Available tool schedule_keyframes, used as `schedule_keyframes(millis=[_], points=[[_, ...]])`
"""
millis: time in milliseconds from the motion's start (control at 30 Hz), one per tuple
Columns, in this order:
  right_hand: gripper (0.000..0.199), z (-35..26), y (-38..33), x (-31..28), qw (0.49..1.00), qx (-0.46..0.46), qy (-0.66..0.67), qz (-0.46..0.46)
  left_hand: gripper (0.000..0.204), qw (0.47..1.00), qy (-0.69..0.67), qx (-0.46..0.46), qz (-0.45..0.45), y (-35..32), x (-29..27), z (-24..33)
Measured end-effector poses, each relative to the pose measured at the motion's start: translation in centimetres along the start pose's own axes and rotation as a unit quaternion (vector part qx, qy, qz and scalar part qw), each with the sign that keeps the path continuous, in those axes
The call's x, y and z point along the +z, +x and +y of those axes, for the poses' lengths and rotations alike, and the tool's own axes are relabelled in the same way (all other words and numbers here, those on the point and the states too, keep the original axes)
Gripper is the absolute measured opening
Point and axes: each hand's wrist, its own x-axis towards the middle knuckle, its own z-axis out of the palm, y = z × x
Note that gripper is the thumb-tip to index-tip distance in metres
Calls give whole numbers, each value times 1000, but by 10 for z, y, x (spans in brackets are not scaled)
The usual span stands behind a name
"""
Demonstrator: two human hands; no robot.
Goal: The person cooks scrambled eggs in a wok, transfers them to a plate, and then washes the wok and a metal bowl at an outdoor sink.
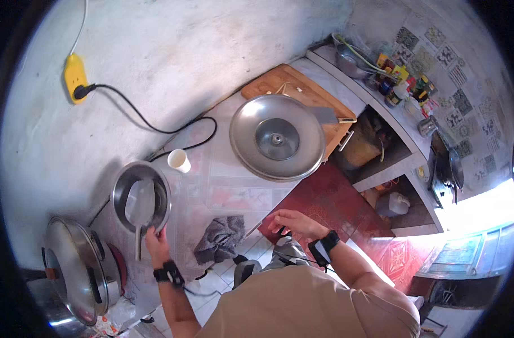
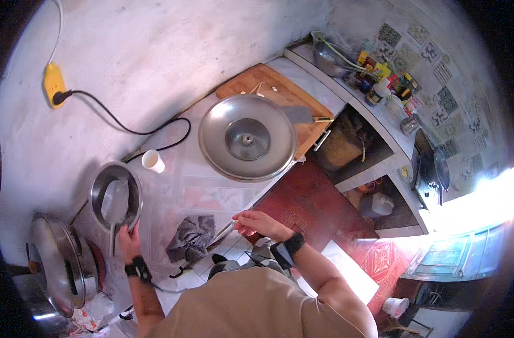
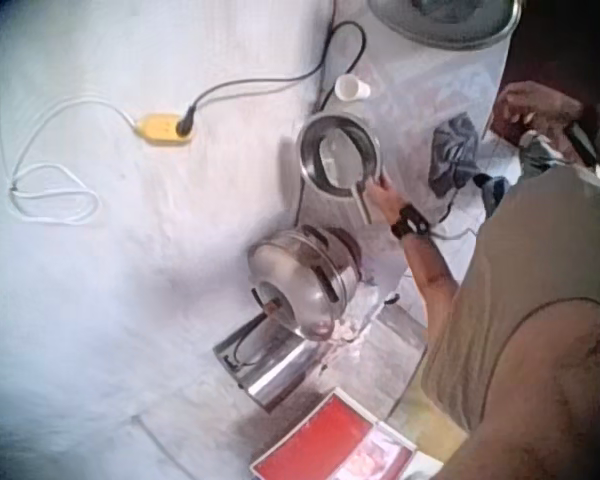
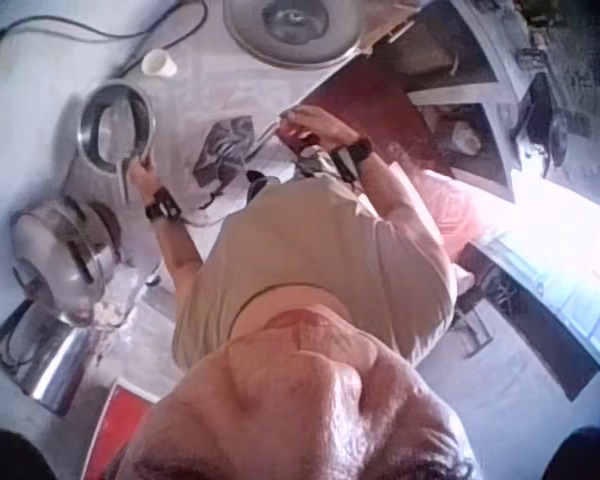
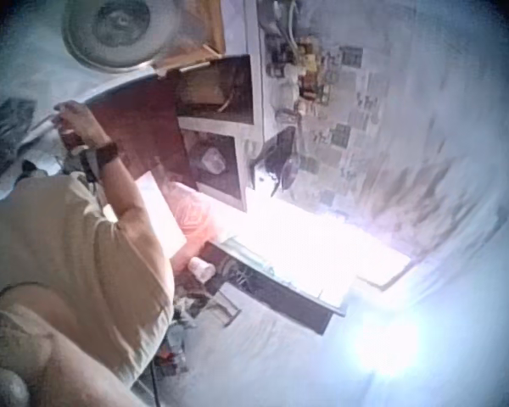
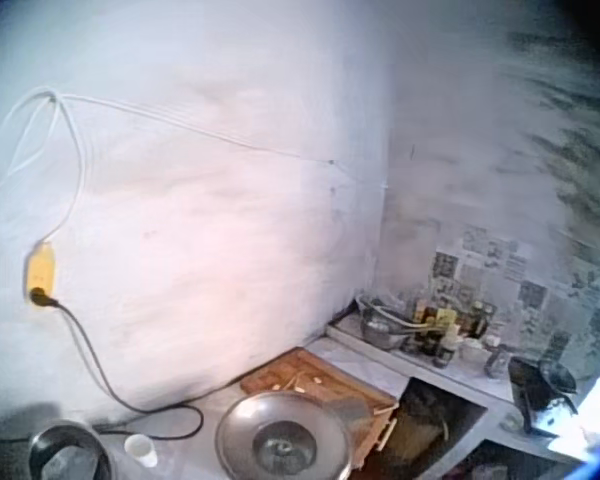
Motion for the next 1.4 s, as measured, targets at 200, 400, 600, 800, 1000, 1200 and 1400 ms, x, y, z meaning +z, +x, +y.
schedule_keyframes(millis=[200,400,600,800,1000,1200,1400], points=[[45,-54,-24,-40,995,-103,-11,-1,17,689,-596,-410,50,-7,-37,118],[65,-100,-37,-121,988,-149,-46,-8,19,732,-545,-387,-132,11,4,285],[82,-132,-82,-224,980,-183,-46,60,18,647,-624,-367,-241,30,115,423],[59,-133,-98,-317,958,-170,-52,225,22,632,-630,-330,-309,53,261,522],[55,-120,-79,-386,923,-157,32,349,20,636,-651,-341,-237,56,397,550],[45,-95,-64,-374,933,-105,26,344,17,641,-651,-363,-184,61,449,551],[39,-116,-27,-361,977,-50,-83,190,31,571,-633,-483,-201,73,475,533]])
